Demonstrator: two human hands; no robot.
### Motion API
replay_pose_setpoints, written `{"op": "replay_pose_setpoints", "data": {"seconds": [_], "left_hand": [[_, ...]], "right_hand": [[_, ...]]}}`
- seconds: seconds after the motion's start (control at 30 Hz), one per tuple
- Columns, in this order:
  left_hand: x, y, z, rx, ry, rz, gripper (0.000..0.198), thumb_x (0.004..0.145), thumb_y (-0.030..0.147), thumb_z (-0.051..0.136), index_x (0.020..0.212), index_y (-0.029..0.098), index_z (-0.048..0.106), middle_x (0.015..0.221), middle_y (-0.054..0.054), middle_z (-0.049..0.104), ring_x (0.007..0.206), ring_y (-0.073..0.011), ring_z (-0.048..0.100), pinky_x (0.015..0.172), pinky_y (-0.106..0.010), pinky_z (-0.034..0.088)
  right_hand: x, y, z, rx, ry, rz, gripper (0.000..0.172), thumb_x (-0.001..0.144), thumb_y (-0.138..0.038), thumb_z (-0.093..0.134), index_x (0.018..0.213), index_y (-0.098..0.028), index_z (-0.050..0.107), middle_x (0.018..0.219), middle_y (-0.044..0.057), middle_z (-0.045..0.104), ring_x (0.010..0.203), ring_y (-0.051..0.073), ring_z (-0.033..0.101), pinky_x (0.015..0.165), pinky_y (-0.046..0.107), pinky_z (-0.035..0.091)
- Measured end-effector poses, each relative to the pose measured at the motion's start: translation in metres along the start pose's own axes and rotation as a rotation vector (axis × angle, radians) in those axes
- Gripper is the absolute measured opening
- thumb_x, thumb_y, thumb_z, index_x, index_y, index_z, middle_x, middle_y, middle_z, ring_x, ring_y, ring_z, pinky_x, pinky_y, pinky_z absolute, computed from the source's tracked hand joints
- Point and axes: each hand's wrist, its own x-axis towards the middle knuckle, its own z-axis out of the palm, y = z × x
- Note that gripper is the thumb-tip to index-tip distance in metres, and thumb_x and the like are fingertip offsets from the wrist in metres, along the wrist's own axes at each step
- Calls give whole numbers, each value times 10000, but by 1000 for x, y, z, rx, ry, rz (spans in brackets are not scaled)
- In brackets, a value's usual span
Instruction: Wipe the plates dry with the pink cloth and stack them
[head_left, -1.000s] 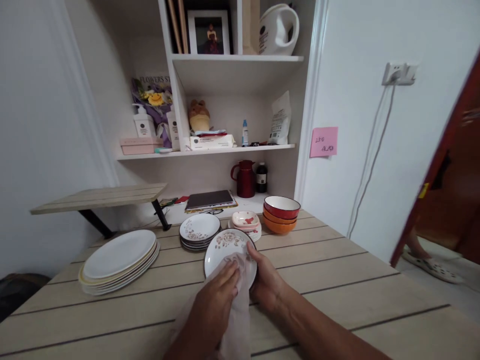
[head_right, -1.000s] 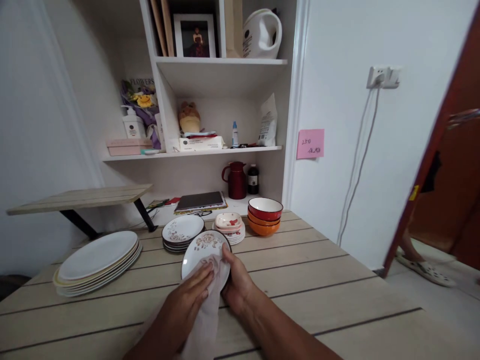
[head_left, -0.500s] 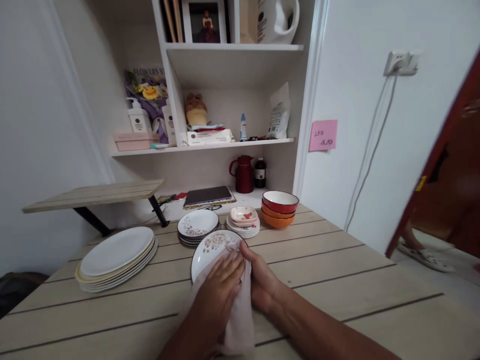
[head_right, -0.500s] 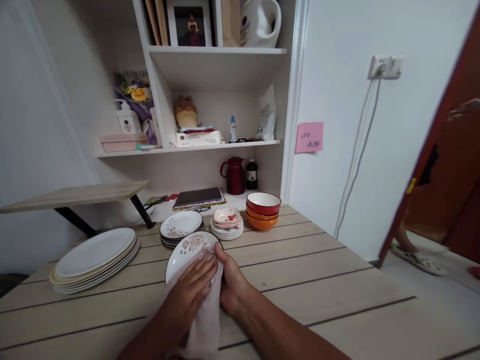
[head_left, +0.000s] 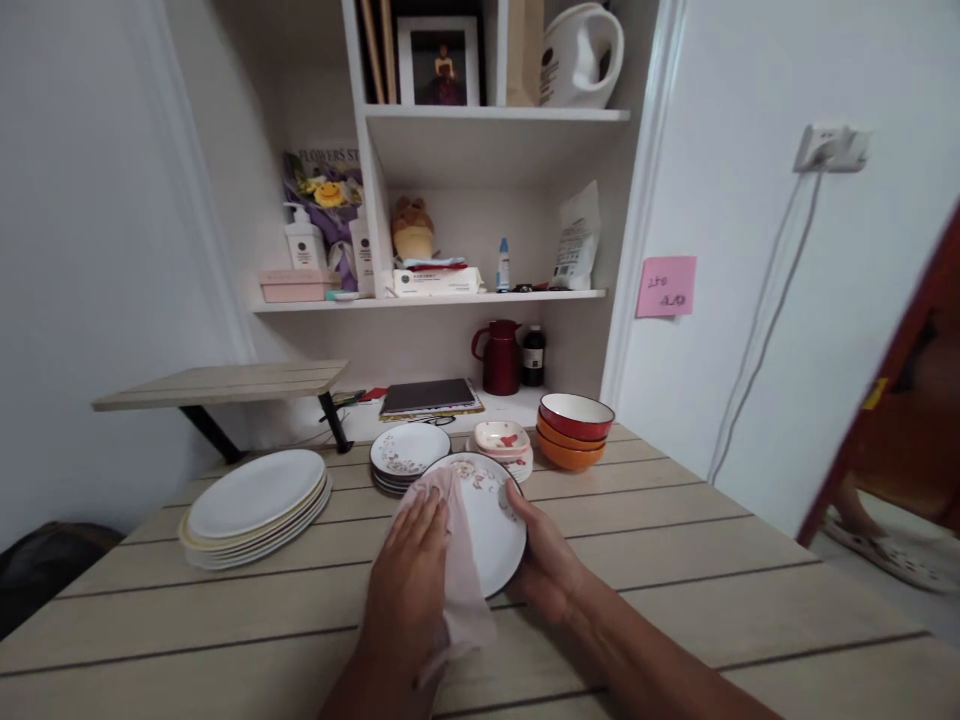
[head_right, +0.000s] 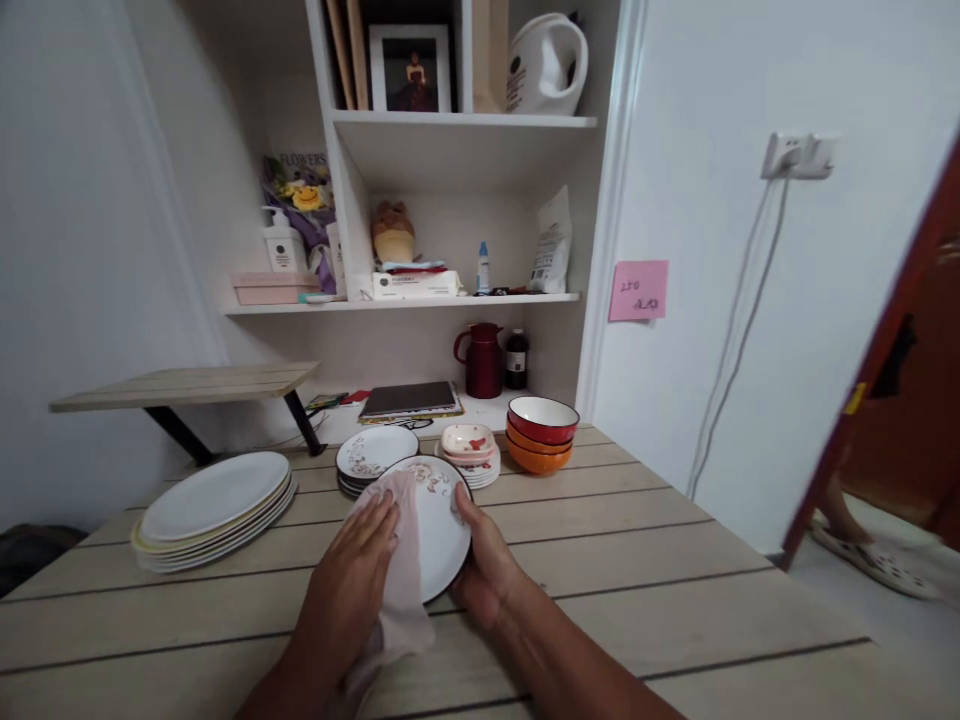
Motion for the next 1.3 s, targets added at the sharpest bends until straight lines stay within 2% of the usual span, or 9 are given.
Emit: {"op": "replay_pose_setpoints", "data": {"seconds": [0.1,0.27,0.47,0.6,0.7,0.8,0.97,1.17,1.3], "left_hand": [[1,-4,-3,-79,24,-73,411,933,219,393,1321,163,518,1384,-97,522,1308,-226,451,1078,-455,426],[3,4,-8,-317,-72,-11,446,952,265,388,1394,225,426,1433,-50,464,1343,-200,401,1107,-433,398],[4,20,-6,-368,-233,158,417,953,272,405,1366,296,454,1430,12,469,1340,-168,405,1131,-418,362],[0,12,2,-238,-152,62,403,946,270,407,1337,244,500,1395,-33,514,1306,-203,455,1087,-442,417],[-2,-2,5,-175,-87,-56,411,940,277,404,1328,196,515,1393,-78,514,1303,-226,458,1067,-448,439],[-1,-11,2,-150,-55,-109,415,948,273,374,1329,186,515,1396,-82,510,1320,-229,435,1091,-472,404],[2,0,-8,-221,-121,-8,441,952,285,376,1376,190,451,1426,-67,470,1335,-210,413,1082,-441,424],[4,18,-11,-261,-214,161,427,952,283,405,1378,268,440,1429,2,463,1333,-179,414,1091,-418,416],[1,12,-2,-180,-153,85,390,945,273,408,1315,235,523,1372,-23,532,1279,-201,487,1058,-445,452]], "right_hand": [[-1,20,5,-12,-30,45,591,847,-526,548,1256,-99,568,1126,139,697,1044,245,644,981,364,424],[5,37,4,6,-23,28,521,864,-490,545,1247,-138,577,1133,106,700,1024,228,651,974,358,430],[8,-4,-6,47,107,-4,603,858,-568,494,1197,-80,591,994,141,735,973,254,668,923,375,461],[5,-22,-6,27,195,-124,536,847,-530,540,1191,-124,604,984,112,743,931,249,680,905,383,470],[2,-10,0,-6,197,-92,555,833,-537,559,1204,-127,604,1009,111,739,926,251,680,903,384,472],[0,14,6,9,100,0,555,848,-508,556,1242,-118,581,1043,112,730,937,241,677,917,369,467],[4,34,6,9,31,45,549,847,-488,568,1254,-119,571,1113,111,707,975,230,666,945,350,450],[9,-3,-6,31,64,5,605,862,-566,488,1206,-79,592,1064,152,715,989,250,665,926,371,462],[6,-24,-7,11,163,-122,553,850,-542,525,1193,-116,605,989,120,741,947,248,681,922,386,469]]}}
